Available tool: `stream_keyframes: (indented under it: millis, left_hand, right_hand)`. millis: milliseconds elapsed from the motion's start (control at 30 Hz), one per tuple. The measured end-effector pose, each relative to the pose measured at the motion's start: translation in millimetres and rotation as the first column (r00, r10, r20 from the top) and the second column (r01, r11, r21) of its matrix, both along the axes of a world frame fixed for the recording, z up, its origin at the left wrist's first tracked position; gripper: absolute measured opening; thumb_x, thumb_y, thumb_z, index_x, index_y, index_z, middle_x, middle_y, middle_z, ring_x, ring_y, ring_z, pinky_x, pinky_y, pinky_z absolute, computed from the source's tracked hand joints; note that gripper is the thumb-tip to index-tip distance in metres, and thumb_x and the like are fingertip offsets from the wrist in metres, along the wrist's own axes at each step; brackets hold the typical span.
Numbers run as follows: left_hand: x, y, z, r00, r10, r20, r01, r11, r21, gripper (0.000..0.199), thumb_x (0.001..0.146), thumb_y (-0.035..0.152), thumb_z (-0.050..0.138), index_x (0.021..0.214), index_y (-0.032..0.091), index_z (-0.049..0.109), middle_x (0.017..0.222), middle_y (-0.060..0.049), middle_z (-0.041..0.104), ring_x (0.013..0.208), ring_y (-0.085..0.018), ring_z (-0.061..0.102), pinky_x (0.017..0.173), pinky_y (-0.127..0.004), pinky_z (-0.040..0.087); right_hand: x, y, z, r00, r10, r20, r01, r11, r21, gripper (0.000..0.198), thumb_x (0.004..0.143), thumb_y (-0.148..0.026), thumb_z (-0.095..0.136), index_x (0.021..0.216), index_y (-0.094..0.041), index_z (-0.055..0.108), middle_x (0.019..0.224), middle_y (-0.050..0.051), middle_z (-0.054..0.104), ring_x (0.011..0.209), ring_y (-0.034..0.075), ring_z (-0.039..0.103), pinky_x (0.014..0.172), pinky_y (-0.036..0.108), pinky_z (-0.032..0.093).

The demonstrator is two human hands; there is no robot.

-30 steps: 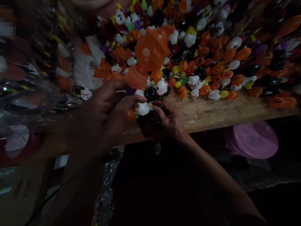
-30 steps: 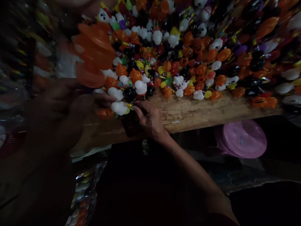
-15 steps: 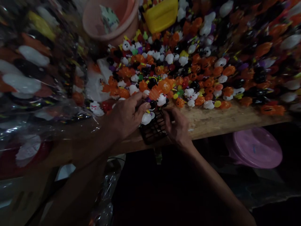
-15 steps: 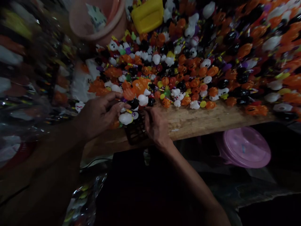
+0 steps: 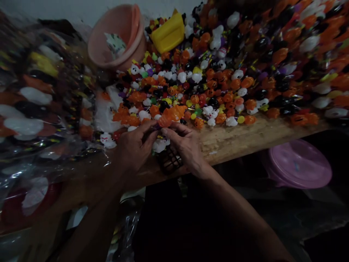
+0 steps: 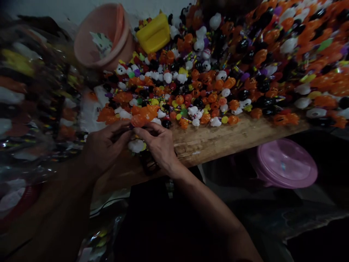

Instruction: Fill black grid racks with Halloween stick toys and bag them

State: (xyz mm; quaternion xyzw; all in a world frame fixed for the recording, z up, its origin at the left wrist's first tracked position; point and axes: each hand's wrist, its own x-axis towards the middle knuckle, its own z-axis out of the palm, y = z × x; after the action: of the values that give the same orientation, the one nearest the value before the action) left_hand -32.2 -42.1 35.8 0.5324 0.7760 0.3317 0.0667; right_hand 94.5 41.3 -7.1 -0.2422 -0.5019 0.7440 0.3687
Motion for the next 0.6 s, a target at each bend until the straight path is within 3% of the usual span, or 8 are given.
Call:
stream_keyframes:
  millis: [133,233,333,433,467,533,600]
  left_hand:
    - [5.4,1.3,1.8,0.998,0.0,-0.064,-0.003,0.999,-0.049,0.037,0.092,0.038,0.052,0.119,0.026,0.073,0.109,-0.003,0.079,0.096,-0.024,0.075,0.085,-0.034,0.056]
    - [11.6,2.0,1.8,0.991,0.025,-0.129,-0.03,0.999,-0.043,0.034,0.092,0.034,0.053,0.121,0.027,0.07,0.107,-0.002,0.079,0.095,-0.024,0.075,0.083,-0.034,0.057]
    - [14.6,2.1,-0.9,0.991,0.036,-0.129,-0.042,0.998,-0.045,0.033,0.088,0.036,0.065,0.119,0.025,0.067,0.104,-0.003,0.079,0.092,-0.023,0.075,0.081,-0.032,0.058]
    - [13.9,0.8,-6.4,0.984,-0.03,-0.176,0.021,0.998,-0.054,0.03,0.086,0.033,0.071,0.114,0.023,0.068,0.104,-0.004,0.078,0.093,-0.022,0.074,0.085,-0.032,0.059]
    - [13.3,0.0,-8.8,0.974,-0.061,-0.216,0.052,0.998,-0.045,0.028,0.087,0.031,0.07,0.114,0.023,0.069,0.106,-0.004,0.077,0.096,-0.023,0.074,0.087,-0.033,0.059]
    - [12.3,-2.0,-13.5,0.94,-0.126,-0.316,0.131,0.991,-0.006,0.026,0.091,0.027,0.065,0.116,0.021,0.069,0.111,-0.006,0.077,0.102,-0.024,0.073,0.093,-0.034,0.058]
    - [11.6,-4.2,-16.4,0.891,-0.186,-0.414,0.22,0.975,0.036,0.024,0.096,0.025,0.06,0.117,0.017,0.069,0.112,-0.008,0.076,0.106,-0.024,0.072,0.095,-0.035,0.058]
  right_hand:
    - [-18.7,-10.8,2.3,0.991,-0.12,-0.061,0.103,0.968,-0.231,0.05,0.066,-0.059,0.086,0.086,-0.02,0.062,0.073,-0.005,0.059,0.057,0.007,0.048,0.052,0.022,0.041]
    - [-23.3,-10.3,11.9,0.977,-0.186,-0.105,0.16,0.962,-0.223,0.047,0.07,-0.059,0.083,0.087,-0.022,0.06,0.075,-0.005,0.06,0.056,0.007,0.048,0.05,0.022,0.04]
    - [-4.4,4.4,18.0,0.953,-0.283,-0.11,0.283,0.959,-0.02,0.043,0.077,-0.06,0.077,0.095,-0.024,0.06,0.082,-0.002,0.065,0.057,0.009,0.052,0.051,0.024,0.045]
    - [36.5,26.6,7.2,0.915,-0.392,0.09,0.336,0.868,0.366,0.038,0.086,-0.058,0.071,0.104,-0.025,0.062,0.09,0.001,0.07,0.063,0.013,0.057,0.057,0.028,0.048]
    - [51.4,32.9,0.2,0.868,-0.438,0.233,0.277,0.817,0.505,0.036,0.088,-0.055,0.07,0.106,-0.024,0.063,0.089,0.003,0.07,0.066,0.015,0.059,0.06,0.029,0.048]
    - [76.9,40.3,-15.2,0.656,-0.505,0.561,0.0,0.743,0.669,0.03,0.09,-0.047,0.069,0.105,-0.021,0.066,0.084,0.006,0.071,0.071,0.02,0.062,0.064,0.031,0.045]
    - [92.8,40.3,-28.1,0.396,-0.509,0.765,-0.298,0.716,0.631,0.023,0.092,-0.037,0.065,0.104,-0.018,0.069,0.086,0.01,0.072,0.074,0.022,0.063,0.065,0.032,0.042]
